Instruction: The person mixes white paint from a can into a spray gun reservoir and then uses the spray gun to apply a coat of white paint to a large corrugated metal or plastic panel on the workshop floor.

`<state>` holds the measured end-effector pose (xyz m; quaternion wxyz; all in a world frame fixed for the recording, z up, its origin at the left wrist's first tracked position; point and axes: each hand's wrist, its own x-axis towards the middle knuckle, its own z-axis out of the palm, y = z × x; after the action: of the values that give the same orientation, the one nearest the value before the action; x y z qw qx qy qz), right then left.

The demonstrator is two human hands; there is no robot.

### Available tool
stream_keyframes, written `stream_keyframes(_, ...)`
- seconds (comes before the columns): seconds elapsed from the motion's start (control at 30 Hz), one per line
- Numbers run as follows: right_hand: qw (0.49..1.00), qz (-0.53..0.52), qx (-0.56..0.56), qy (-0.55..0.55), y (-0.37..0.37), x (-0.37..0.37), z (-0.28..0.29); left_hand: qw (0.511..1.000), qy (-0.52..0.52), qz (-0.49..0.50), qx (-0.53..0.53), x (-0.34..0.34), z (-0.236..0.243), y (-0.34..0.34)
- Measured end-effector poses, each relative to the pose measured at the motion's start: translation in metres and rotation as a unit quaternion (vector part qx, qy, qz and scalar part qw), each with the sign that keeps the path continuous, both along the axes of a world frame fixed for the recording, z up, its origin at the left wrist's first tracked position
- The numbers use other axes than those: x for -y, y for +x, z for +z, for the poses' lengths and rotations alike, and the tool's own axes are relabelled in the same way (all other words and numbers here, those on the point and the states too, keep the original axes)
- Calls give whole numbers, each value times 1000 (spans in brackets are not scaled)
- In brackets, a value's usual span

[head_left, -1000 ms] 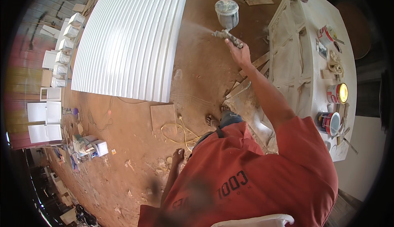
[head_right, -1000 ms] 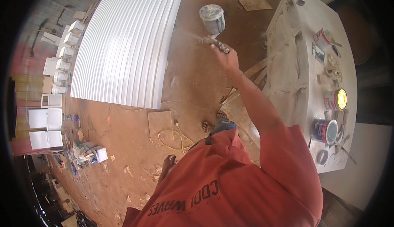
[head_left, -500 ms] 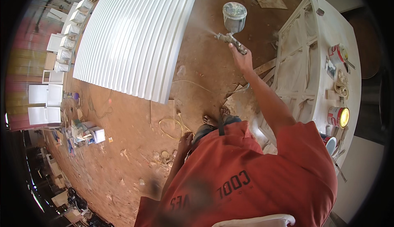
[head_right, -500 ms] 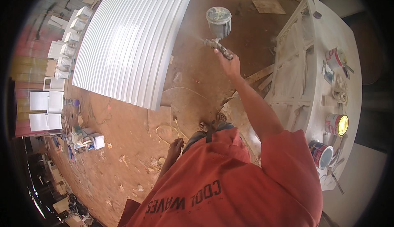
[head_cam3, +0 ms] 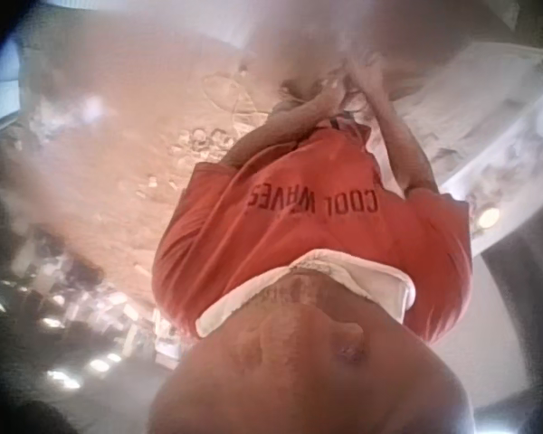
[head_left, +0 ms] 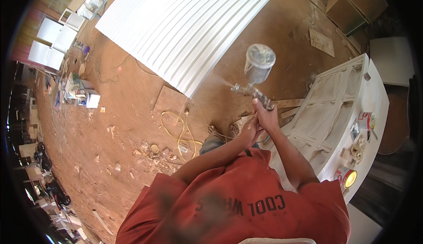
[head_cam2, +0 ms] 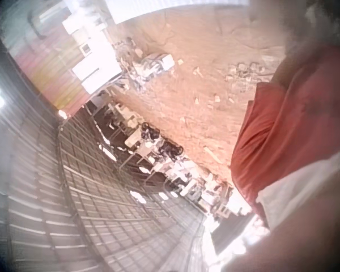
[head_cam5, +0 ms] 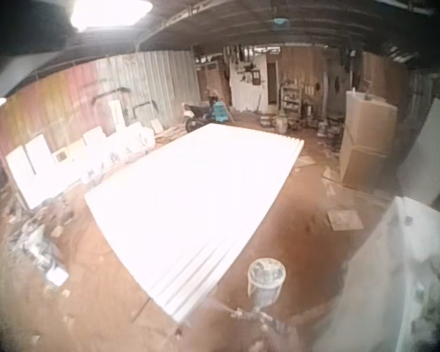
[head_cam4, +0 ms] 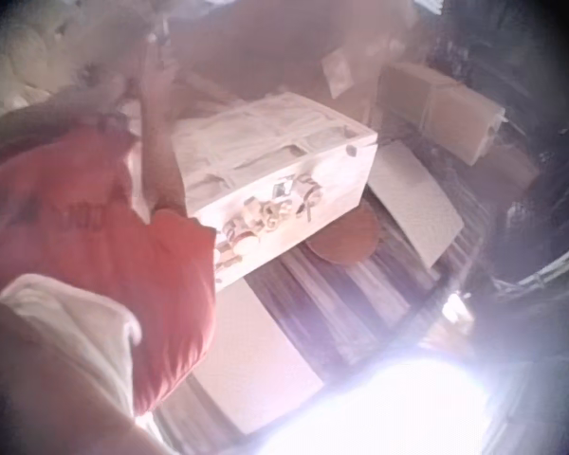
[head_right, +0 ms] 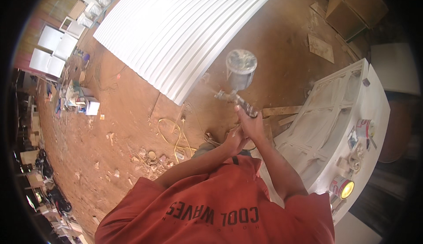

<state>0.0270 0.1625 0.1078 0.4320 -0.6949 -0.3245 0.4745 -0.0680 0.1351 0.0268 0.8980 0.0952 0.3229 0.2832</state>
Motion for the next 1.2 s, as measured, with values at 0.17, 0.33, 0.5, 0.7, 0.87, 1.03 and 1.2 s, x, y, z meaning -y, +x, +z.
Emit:
stream_keyframes(0.17,993,-83,68,44,18,-54,16,998,12,50,27,-21,-5,53)
stream_keyframes(0.33,971,-136,176,82,39,-81,24,996,50,1,77,-61,0,83)
stream_keyframes(0.5,965,-139,209,79,22,-73,34,989,132,15,58,-56,15,72)
stream_keyframes(0.7,980,-65,185,43,-13,-42,37,993,104,26,58,-23,17,34)
stream_keyframes(0.87,995,33,91,8,-20,-31,40,997,62,32,45,-5,10,3)
stream_keyframes(1.03,997,-22,70,8,-6,-54,37,993,40,52,102,-19,26,15)
stream_keyframes(1.2,985,-98,124,75,0,-74,51,987,80,70,123,-42,6,53)
